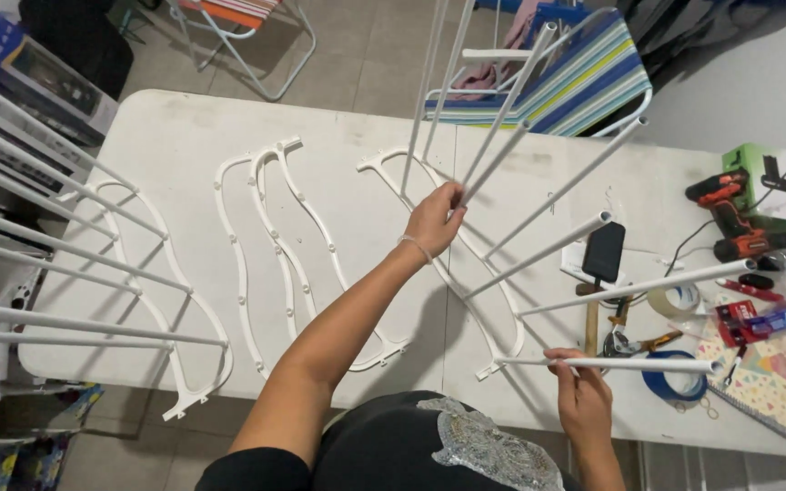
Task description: Assembling a white plastic shoe rack by connecting side frame pieces to vertical support poles on a table.
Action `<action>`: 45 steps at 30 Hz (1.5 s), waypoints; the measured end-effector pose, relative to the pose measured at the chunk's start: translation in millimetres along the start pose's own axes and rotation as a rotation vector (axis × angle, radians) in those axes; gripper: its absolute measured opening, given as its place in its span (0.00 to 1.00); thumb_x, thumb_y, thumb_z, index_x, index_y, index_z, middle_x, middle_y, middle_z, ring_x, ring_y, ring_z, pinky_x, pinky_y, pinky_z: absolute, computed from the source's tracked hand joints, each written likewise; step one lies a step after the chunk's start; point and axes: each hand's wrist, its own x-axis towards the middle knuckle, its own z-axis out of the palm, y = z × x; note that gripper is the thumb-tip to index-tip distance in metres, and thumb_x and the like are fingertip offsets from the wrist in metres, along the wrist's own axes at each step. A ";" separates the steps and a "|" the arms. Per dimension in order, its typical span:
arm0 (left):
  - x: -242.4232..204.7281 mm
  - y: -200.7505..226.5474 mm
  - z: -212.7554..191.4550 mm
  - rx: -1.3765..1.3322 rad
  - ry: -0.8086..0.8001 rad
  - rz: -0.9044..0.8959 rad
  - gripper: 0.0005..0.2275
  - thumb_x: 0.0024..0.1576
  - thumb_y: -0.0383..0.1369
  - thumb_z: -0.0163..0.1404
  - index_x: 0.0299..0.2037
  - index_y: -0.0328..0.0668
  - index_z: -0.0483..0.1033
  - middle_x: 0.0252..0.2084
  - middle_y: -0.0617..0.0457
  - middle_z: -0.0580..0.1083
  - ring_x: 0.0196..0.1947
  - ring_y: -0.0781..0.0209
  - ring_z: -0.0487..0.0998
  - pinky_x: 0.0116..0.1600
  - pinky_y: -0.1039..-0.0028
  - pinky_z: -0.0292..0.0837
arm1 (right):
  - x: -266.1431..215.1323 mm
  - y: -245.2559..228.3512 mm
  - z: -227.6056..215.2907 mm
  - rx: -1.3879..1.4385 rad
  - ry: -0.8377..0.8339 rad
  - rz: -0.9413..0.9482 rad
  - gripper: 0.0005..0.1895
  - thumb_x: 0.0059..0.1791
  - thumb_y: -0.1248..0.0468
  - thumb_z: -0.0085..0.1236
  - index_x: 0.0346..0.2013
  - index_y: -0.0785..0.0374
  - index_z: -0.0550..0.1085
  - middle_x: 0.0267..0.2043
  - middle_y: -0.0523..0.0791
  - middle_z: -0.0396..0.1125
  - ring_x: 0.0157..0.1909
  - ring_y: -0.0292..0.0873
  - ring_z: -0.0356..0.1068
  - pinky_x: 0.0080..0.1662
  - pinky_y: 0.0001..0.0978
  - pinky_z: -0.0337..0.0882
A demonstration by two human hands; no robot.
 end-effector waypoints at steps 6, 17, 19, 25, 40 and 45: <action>-30.4 -1.9 -15.1 0.164 0.101 0.082 0.05 0.63 0.30 0.45 0.44 0.45 0.73 0.41 0.53 0.74 0.38 0.51 0.76 0.38 0.62 0.71 | 20.0 -9.4 -6.2 0.046 0.079 -0.070 0.12 0.60 0.60 0.43 0.47 0.59 0.76 0.50 0.44 0.73 0.42 0.46 0.79 0.49 0.35 0.75; -42.1 -23.1 -15.1 0.387 0.138 0.106 0.04 0.62 0.34 0.51 0.45 0.52 0.71 0.34 0.55 0.75 0.38 0.49 0.82 0.44 0.60 0.80 | 66.5 5.3 -7.9 0.106 0.277 -0.220 0.09 0.64 0.67 0.44 0.51 0.72 0.69 0.47 0.57 0.73 0.48 0.60 0.74 0.46 0.46 0.78; -45.4 -24.5 -14.5 0.390 0.151 0.114 0.04 0.63 0.34 0.51 0.44 0.52 0.70 0.33 0.56 0.75 0.36 0.50 0.82 0.43 0.61 0.81 | 68.1 6.0 -6.3 0.072 0.282 -0.205 0.09 0.64 0.66 0.44 0.51 0.70 0.68 0.46 0.55 0.74 0.46 0.58 0.75 0.45 0.44 0.78; -38.9 -17.9 -27.0 0.419 0.156 0.096 0.05 0.62 0.34 0.52 0.43 0.52 0.67 0.33 0.54 0.75 0.35 0.48 0.82 0.41 0.59 0.81 | 72.5 -0.4 -4.3 0.031 0.324 -0.196 0.07 0.64 0.66 0.44 0.52 0.68 0.66 0.45 0.54 0.75 0.43 0.56 0.76 0.42 0.45 0.77; -172.6 -136.4 -38.2 0.410 0.080 -0.612 0.19 0.59 0.40 0.53 0.55 0.37 0.68 0.53 0.40 0.71 0.51 0.37 0.73 0.53 0.52 0.72 | 11.4 12.6 63.3 0.186 0.132 0.321 0.26 0.57 0.63 0.45 0.68 0.69 0.57 0.69 0.57 0.59 0.67 0.56 0.63 0.59 0.50 0.66; -221.1 -168.1 -55.5 0.365 -0.037 -1.182 0.21 0.63 0.43 0.48 0.59 0.36 0.62 0.51 0.42 0.75 0.51 0.42 0.78 0.49 0.57 0.77 | -4.8 7.7 75.3 0.103 -0.024 0.323 0.27 0.56 0.57 0.43 0.67 0.68 0.59 0.67 0.53 0.62 0.65 0.53 0.65 0.58 0.49 0.69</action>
